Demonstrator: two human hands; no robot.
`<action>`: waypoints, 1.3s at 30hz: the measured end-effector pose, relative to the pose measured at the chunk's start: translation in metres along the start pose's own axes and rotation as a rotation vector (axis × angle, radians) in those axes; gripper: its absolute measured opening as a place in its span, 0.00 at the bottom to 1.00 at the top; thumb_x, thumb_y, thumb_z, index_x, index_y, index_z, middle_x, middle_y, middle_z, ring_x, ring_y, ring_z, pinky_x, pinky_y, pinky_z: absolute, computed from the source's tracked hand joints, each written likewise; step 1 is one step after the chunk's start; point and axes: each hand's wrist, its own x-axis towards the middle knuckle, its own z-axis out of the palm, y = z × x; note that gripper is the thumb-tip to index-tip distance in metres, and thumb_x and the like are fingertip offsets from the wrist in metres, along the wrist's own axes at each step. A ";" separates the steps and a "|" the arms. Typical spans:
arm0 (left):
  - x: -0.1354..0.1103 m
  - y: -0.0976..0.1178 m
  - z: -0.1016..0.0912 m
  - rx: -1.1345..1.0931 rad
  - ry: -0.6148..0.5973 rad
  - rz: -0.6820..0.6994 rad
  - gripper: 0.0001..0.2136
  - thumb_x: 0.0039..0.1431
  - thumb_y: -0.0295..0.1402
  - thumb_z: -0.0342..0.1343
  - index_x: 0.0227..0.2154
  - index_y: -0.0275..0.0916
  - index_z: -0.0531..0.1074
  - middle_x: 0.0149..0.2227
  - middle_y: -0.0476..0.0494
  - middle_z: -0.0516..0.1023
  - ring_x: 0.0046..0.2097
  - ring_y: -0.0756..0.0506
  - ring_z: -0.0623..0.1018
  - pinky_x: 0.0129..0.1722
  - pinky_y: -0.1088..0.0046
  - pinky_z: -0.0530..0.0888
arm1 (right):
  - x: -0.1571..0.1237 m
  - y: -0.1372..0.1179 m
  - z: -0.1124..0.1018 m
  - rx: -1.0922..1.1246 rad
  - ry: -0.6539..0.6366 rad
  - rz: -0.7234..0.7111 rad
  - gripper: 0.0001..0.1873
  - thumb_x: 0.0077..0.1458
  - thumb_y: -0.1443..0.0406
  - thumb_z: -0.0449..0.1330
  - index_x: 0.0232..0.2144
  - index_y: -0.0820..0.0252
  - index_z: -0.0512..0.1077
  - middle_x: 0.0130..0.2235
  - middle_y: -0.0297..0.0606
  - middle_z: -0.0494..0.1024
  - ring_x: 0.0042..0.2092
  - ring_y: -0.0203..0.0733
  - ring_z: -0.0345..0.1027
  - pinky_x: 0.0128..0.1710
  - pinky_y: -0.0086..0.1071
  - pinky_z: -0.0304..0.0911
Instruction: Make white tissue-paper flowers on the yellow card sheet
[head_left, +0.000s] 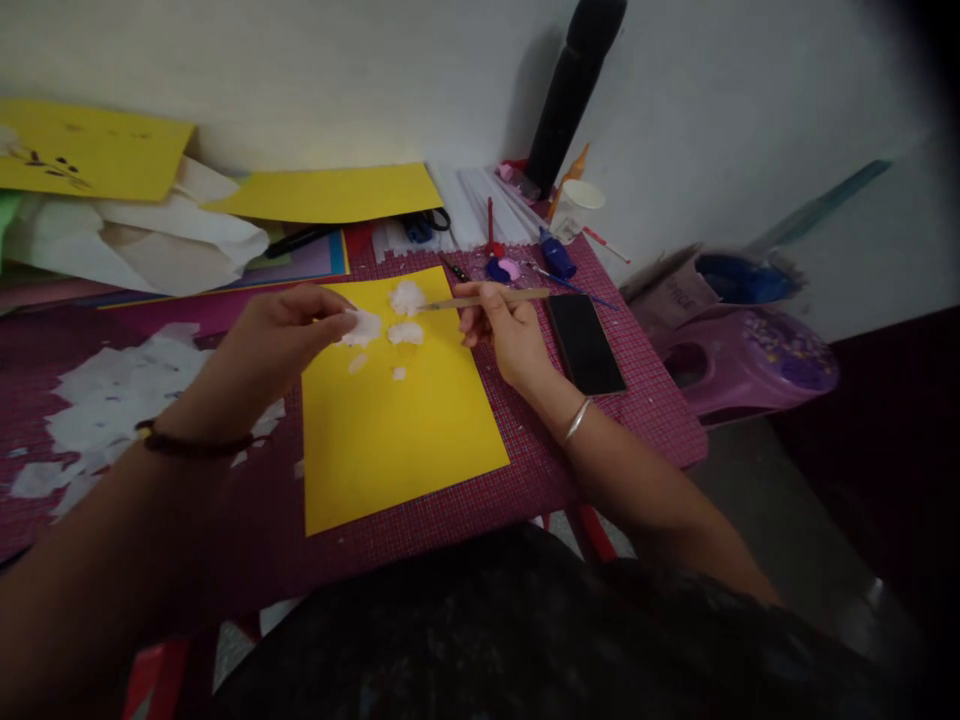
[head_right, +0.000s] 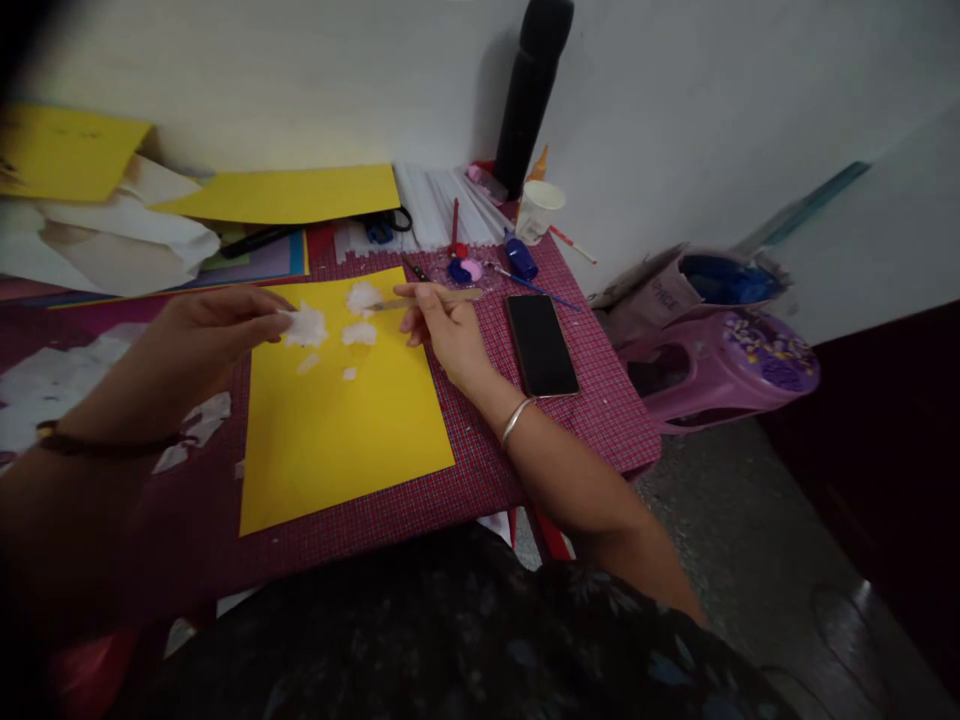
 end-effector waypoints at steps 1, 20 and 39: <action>0.006 -0.001 0.000 0.058 -0.021 0.003 0.10 0.53 0.43 0.66 0.30 0.41 0.79 0.35 0.45 0.81 0.37 0.45 0.76 0.36 0.69 0.70 | 0.002 0.002 -0.003 -0.007 -0.002 0.010 0.26 0.68 0.40 0.58 0.41 0.55 0.79 0.27 0.28 0.74 0.25 0.31 0.67 0.27 0.26 0.67; 0.029 -0.031 0.039 0.454 -0.085 0.066 0.11 0.56 0.40 0.58 0.27 0.42 0.82 0.35 0.42 0.87 0.39 0.39 0.82 0.40 0.66 0.74 | -0.004 0.023 0.006 -0.198 -0.186 -0.135 0.30 0.69 0.38 0.55 0.35 0.57 0.74 0.31 0.33 0.76 0.27 0.31 0.66 0.27 0.28 0.65; 0.031 -0.040 0.043 0.469 -0.003 0.039 0.15 0.59 0.39 0.54 0.43 0.40 0.81 0.37 0.42 0.85 0.40 0.40 0.82 0.44 0.63 0.77 | -0.012 0.020 0.011 -0.759 -0.382 -0.384 0.17 0.77 0.61 0.50 0.48 0.60 0.78 0.47 0.44 0.83 0.49 0.42 0.77 0.50 0.37 0.70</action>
